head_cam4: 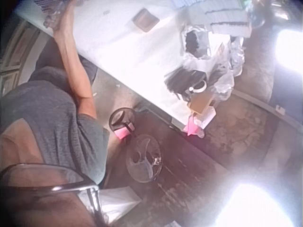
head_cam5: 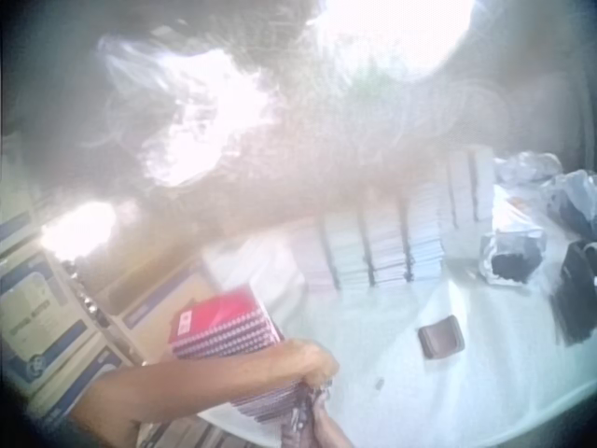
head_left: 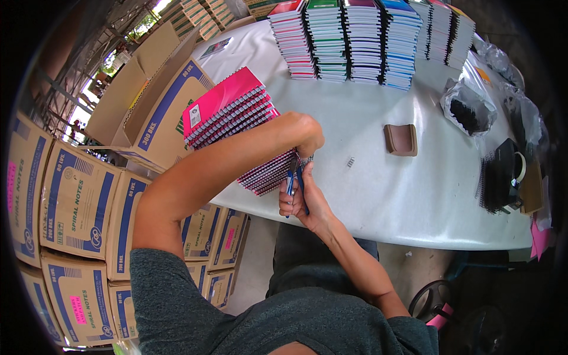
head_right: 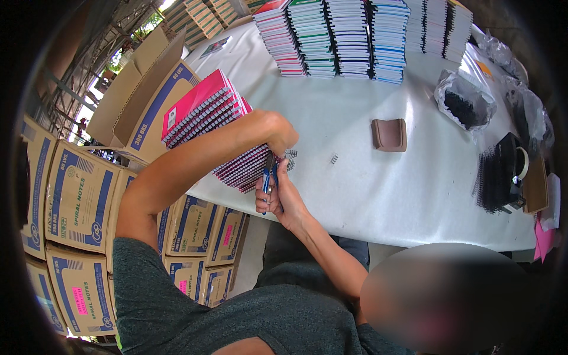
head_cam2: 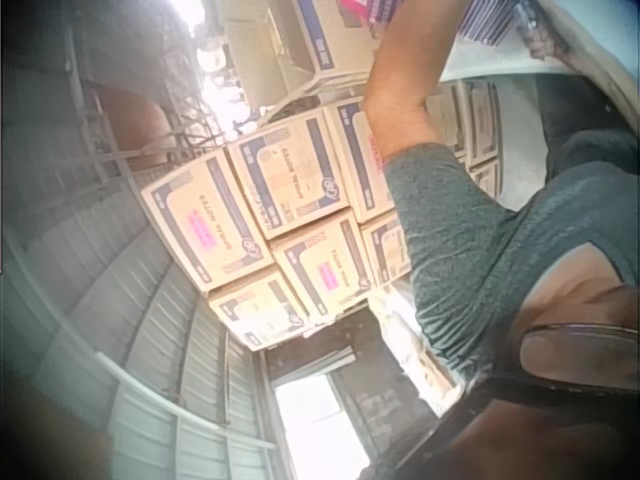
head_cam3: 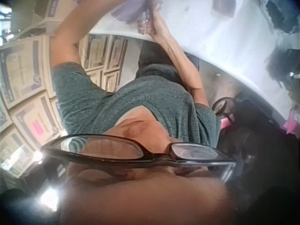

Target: The person organizes stacks of spiral notebooks on a table, trims the spiral bindings with pliers, and places several small notebooks into a cardboard shipping box.

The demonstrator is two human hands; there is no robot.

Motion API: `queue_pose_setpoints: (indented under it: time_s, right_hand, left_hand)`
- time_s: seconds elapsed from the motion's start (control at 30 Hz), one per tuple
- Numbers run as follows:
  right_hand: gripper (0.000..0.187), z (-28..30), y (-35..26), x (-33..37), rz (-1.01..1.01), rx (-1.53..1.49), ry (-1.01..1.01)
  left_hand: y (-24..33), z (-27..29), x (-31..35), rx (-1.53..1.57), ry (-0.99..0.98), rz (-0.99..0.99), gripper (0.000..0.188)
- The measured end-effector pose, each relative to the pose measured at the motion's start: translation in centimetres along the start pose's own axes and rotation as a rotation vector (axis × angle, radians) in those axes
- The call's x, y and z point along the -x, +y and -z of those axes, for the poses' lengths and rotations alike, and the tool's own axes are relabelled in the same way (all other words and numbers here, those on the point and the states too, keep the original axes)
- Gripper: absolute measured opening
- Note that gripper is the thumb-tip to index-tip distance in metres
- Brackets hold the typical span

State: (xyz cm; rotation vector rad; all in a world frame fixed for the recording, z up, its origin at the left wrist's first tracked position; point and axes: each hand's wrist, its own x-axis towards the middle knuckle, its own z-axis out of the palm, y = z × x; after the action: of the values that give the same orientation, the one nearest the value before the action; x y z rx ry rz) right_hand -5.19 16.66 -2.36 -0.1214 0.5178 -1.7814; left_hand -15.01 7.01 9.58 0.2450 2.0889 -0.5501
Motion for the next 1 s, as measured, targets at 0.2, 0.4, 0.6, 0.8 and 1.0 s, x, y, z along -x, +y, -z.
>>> queue_pose_setpoints:
  time_s: [0.2,0.4,0.6,0.8,1.0]
  right_hand:
    - [0.073,-0.7,-0.1,0.4,0.002,-0.01,0.066]
    - [0.076,0.0,0.4,0.6,-0.049,0.013,0.026]
    - [0.084,0.6,1.2,-0.1,0.033,0.129,0.038]
    - [0.083,0.4,1.2,0.0,0.032,0.123,0.069]
    - [0.082,4.4,1.3,-2.2,-0.096,-0.247,-0.427]
  left_hand:
    - [0.3,-0.4,-0.8,0.017,-0.002,0.004,0.034]
    - [0.3,-0.6,-1.1,0.008,-0.017,-0.009,0.035]
    - [0.1,-0.5,-1.2,0.014,-0.039,-0.026,0.035]
    - [0.4,-0.5,-0.7,0.005,-0.037,-0.018,0.036]
    - [0.6,0.0,-0.7,-0.002,-0.02,-0.014,0.036]
